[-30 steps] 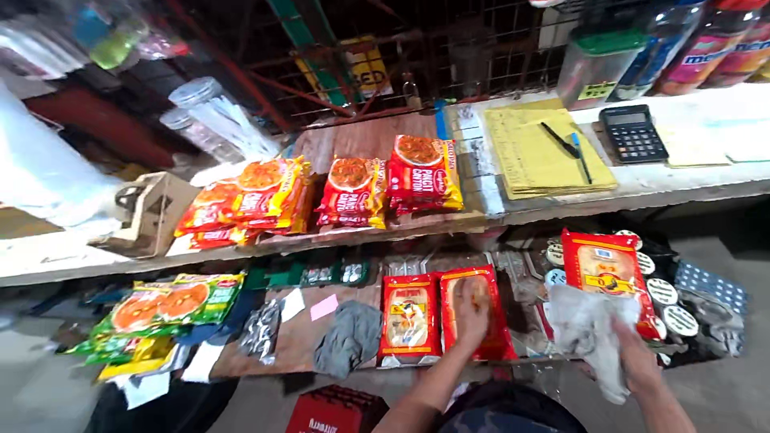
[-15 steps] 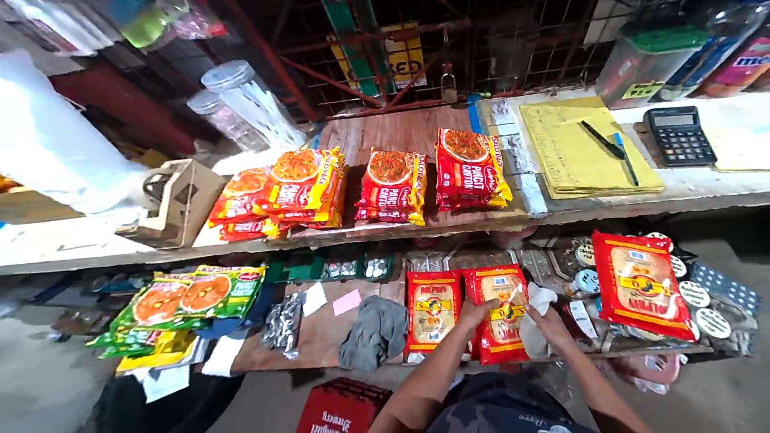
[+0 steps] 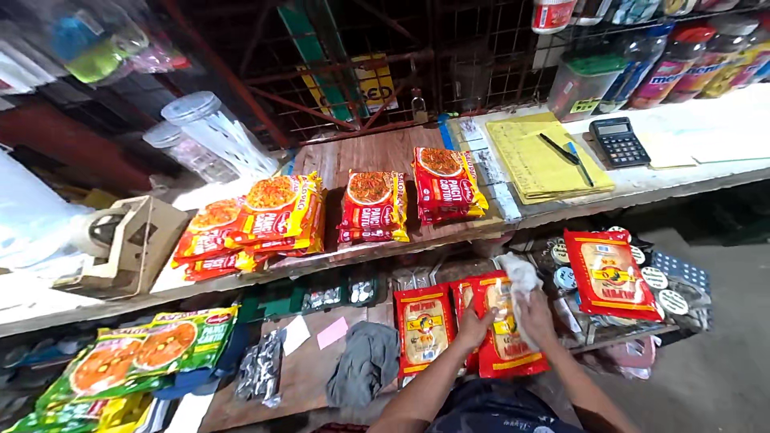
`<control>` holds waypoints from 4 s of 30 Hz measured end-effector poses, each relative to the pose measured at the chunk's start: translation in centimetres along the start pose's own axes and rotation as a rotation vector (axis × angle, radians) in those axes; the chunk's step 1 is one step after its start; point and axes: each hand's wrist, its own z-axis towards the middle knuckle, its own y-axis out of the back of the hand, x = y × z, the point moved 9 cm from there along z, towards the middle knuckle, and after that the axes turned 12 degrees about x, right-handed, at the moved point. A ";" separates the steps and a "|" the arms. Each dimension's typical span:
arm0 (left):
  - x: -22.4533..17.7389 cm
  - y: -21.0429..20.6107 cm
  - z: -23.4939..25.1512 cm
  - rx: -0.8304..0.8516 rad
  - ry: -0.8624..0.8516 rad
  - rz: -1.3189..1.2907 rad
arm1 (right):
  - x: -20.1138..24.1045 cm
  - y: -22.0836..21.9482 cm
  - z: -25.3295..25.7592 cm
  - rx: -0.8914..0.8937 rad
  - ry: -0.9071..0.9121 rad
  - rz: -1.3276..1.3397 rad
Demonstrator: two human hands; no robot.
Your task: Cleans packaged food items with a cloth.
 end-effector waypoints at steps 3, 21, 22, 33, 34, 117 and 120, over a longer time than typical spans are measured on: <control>-2.1 -1.1 -1.6 0.142 -0.018 0.074 | 0.9 4.2 2.4 0.001 0.113 -0.019; -5.5 1.0 -1.8 0.048 -0.268 0.156 | 5.2 9.1 0.3 -0.125 0.080 0.160; -5.5 1.0 -1.7 0.042 -0.280 0.155 | 6.7 8.7 -0.7 -0.115 0.168 0.123; -5.6 0.3 -1.7 0.156 -0.259 0.237 | 8.8 3.0 0.8 0.523 0.249 -0.009; -5.8 0.2 -1.8 0.153 -0.240 0.232 | 8.5 3.2 1.1 0.502 0.222 0.021; -13.5 -0.4 -7.3 0.188 -0.315 0.913 | 8.9 6.4 -1.5 0.348 0.172 0.494; -12.1 -0.6 -6.1 0.280 -0.207 0.895 | 9.1 6.0 -0.1 0.169 0.146 0.561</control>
